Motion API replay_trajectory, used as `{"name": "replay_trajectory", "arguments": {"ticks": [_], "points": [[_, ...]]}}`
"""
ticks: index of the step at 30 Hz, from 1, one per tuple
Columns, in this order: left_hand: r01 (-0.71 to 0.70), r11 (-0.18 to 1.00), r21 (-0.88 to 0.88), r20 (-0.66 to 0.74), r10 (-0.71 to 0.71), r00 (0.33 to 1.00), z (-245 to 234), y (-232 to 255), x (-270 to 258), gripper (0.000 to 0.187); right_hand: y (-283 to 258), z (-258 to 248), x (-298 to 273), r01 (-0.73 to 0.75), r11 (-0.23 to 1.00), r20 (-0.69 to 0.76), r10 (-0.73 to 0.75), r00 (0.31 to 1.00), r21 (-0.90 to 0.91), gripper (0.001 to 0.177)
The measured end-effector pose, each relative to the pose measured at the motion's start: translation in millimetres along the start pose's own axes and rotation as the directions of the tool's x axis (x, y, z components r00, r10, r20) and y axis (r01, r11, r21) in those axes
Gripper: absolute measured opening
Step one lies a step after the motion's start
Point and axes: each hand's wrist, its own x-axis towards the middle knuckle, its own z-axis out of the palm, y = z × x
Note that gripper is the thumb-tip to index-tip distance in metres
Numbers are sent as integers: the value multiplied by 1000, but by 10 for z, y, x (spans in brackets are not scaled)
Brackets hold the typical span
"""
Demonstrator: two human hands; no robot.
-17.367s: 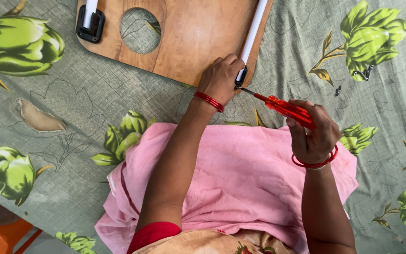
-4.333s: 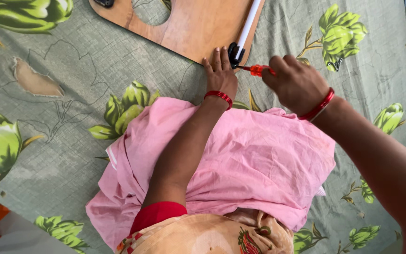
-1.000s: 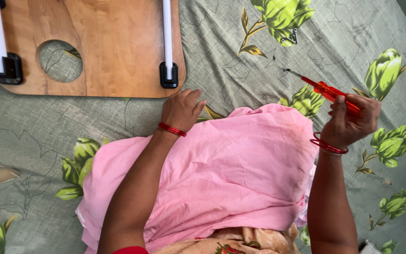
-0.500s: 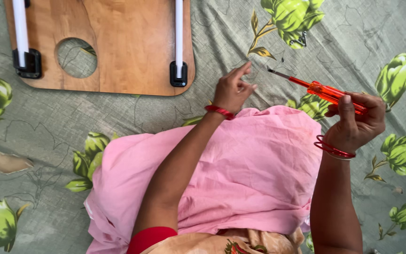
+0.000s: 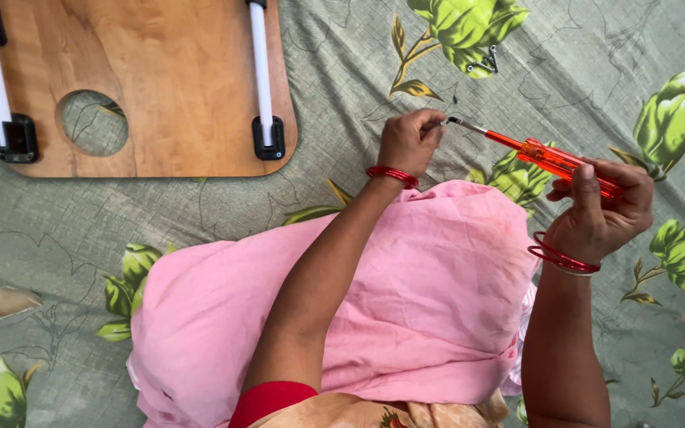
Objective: The person uses a red screwdriver to tighten screws on the black plastic brackets of a wooden board with white legs. They work on each bracket in turn, securing the legs to the board.
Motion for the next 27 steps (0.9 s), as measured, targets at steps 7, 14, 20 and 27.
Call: {"name": "replay_trajectory", "arguments": {"ticks": [7,14,20,27], "points": [[141,935,325,-32,-138,990,-229,-28,172,49,52,-116,52,-5,1000,-14,5,1000,15,17],[501,656,-564,397,-316,862,-275,79,-66,36,10,-35,-50,-20,997,7,20,1000,70,15],[458,551,-698,384,-252,888,-383,144,-230,29,-90,38,-145,-16,994,66,9,998,106,13],[444,478,-758,391,-213,896,-940,256,-405,27,-274,277,-236,5,982,153,-34,988,186,11]]}}
